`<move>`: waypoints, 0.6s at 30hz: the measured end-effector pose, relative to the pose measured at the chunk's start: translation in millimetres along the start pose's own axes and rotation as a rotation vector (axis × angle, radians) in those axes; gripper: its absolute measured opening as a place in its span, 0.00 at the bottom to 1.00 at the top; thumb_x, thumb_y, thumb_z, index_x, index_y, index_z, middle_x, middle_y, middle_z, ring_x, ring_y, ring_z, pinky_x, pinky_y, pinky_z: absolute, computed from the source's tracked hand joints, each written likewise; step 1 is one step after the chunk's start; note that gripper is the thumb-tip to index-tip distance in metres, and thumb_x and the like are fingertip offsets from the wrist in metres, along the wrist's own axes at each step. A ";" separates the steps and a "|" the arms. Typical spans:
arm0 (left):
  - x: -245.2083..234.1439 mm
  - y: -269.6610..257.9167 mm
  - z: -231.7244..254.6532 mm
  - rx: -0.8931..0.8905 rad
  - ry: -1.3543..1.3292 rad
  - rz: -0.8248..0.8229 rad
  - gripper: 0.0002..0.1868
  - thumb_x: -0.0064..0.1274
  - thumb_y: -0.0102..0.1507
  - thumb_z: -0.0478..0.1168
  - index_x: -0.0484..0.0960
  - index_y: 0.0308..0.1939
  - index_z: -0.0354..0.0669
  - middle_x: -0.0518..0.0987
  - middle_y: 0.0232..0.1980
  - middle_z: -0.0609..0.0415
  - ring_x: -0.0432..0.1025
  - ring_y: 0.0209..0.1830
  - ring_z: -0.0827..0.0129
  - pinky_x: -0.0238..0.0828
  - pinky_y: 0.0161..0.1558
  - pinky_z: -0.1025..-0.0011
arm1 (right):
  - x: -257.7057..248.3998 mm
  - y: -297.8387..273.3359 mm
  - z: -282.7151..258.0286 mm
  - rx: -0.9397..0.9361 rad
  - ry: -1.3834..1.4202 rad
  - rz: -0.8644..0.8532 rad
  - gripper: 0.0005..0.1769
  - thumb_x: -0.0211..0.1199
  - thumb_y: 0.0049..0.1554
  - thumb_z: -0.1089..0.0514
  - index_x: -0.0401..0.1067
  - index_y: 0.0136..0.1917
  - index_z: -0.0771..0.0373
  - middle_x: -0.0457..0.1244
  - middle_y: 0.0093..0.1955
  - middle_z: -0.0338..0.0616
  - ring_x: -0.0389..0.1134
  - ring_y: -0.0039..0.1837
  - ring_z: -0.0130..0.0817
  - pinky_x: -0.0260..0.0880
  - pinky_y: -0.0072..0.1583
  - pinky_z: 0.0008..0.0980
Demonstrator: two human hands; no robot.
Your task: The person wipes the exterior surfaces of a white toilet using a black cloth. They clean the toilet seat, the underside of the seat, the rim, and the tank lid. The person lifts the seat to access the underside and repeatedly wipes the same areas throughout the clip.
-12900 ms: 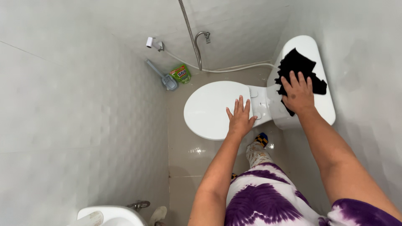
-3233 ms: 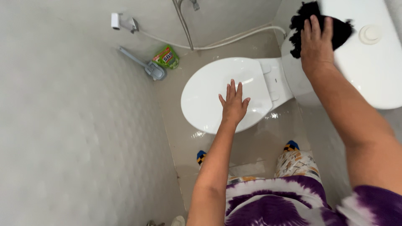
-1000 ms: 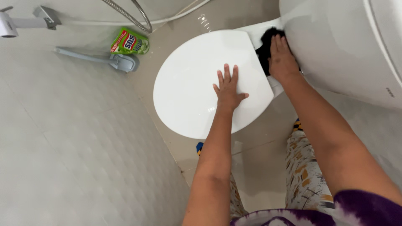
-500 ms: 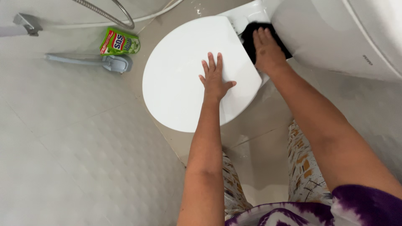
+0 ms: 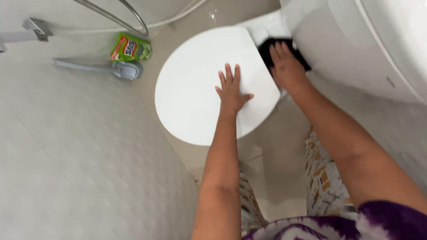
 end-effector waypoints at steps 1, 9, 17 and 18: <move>-0.3 1.2 3.2 -0.022 0.007 -0.021 0.68 0.76 0.48 0.48 0.42 0.81 0.66 0.31 0.86 0.58 0.25 0.85 0.53 0.30 0.75 0.33 | 6.4 -6.6 2.8 0.000 -0.029 0.036 0.42 0.60 0.63 0.59 0.47 0.84 0.72 0.43 0.85 0.63 0.42 0.86 0.57 0.44 0.82 0.44; -2.8 -5.2 3.0 -0.057 -0.009 -0.050 0.67 0.75 0.47 0.47 0.43 0.80 0.69 0.32 0.86 0.60 0.26 0.85 0.54 0.30 0.76 0.34 | -6.4 62.1 -10.0 0.107 0.171 0.167 0.39 0.59 0.66 0.59 0.48 0.84 0.69 0.41 0.86 0.64 0.37 0.85 0.62 0.40 0.81 0.52; -1.4 -5.0 -0.8 -0.009 -0.023 -0.017 0.66 0.75 0.49 0.47 0.42 0.80 0.69 0.31 0.86 0.61 0.25 0.85 0.54 0.30 0.76 0.34 | -22.4 -4.1 -19.5 0.043 0.056 0.095 0.43 0.58 0.58 0.66 0.50 0.84 0.61 0.43 0.85 0.62 0.40 0.84 0.61 0.46 0.77 0.56; -2.9 -3.2 0.7 -0.019 -0.018 -0.030 0.66 0.75 0.49 0.48 0.42 0.80 0.69 0.31 0.85 0.61 0.25 0.85 0.55 0.30 0.76 0.34 | -20.1 -13.3 -16.2 0.103 0.069 0.113 0.40 0.57 0.59 0.67 0.52 0.83 0.61 0.46 0.85 0.60 0.43 0.84 0.58 0.47 0.76 0.56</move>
Point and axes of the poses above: each hand's wrist, its own y-axis towards the middle knuckle, its own x-axis out of the palm, z = x × y, the point moved 3 cm from there along y, towards the middle knuckle
